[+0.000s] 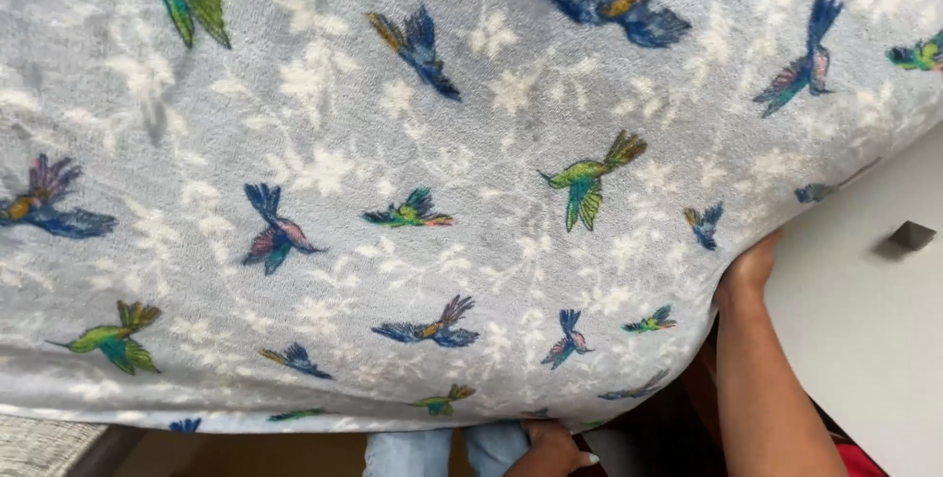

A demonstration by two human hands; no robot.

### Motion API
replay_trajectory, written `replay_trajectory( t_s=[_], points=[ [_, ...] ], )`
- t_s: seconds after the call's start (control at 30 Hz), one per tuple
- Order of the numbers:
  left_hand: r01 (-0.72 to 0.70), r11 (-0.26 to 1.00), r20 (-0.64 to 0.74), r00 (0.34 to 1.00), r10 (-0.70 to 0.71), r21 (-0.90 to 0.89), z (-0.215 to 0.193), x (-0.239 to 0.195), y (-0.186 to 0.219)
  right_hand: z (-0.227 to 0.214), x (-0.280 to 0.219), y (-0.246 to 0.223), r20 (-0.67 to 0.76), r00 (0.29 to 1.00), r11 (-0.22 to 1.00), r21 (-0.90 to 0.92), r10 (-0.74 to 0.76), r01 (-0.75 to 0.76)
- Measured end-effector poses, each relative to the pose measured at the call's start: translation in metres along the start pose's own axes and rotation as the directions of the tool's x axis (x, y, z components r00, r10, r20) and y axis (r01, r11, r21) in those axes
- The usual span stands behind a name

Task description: The person smooths and arranges a light blue bedsheet with a bird pattern on a bed. They pull the sheet taut, tuck the edges under the mattress, and smooth out wrinkles across the surface and corners.

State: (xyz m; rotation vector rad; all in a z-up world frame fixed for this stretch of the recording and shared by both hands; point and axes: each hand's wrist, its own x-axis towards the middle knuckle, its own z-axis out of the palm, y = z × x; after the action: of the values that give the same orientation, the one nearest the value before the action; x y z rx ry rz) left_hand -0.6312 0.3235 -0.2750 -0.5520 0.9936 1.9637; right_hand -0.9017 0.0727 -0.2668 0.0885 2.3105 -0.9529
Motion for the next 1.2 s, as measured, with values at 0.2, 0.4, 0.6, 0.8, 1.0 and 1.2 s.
replay_trajectory(
  t_s=[0.2,0.4,0.6,0.8,1.0,1.2],
  points=[
    [-0.208,0.974,0.268,0.947,0.179,0.085,0.016,-0.001,0.008,-0.102,0.049,0.090,-0.189,0.959,0.968,-0.096,0.213,-0.233],
    [-0.614,0.762,0.135,0.754,0.643,-0.204,-0.104,-0.246,-0.056,-0.034,-0.061,-0.008,0.024,0.683,0.647,-0.300,-0.730,0.701],
    [0.093,0.853,-0.616,-0.652,0.442,0.514,-0.295,-0.607,-0.187,0.119,-0.148,-0.105,0.342,0.352,0.220,-0.369,-0.872,0.903],
    [0.022,0.799,-0.618,-0.647,-0.447,-0.601,-0.361,-0.619,-0.109,0.152,-0.134,-0.133,0.509,0.316,0.051,-0.468,-0.800,0.882],
    [0.341,0.845,-0.831,-0.521,-0.196,-0.413,-0.371,-0.596,-0.017,0.091,-0.101,-0.105,0.242,0.741,0.392,-0.724,-0.627,0.568],
    [0.468,0.869,-0.917,-0.397,0.043,-0.162,-0.407,-0.566,0.056,0.054,-0.074,-0.073,0.256,0.695,0.379,-0.687,-0.672,0.620]
  ],
)
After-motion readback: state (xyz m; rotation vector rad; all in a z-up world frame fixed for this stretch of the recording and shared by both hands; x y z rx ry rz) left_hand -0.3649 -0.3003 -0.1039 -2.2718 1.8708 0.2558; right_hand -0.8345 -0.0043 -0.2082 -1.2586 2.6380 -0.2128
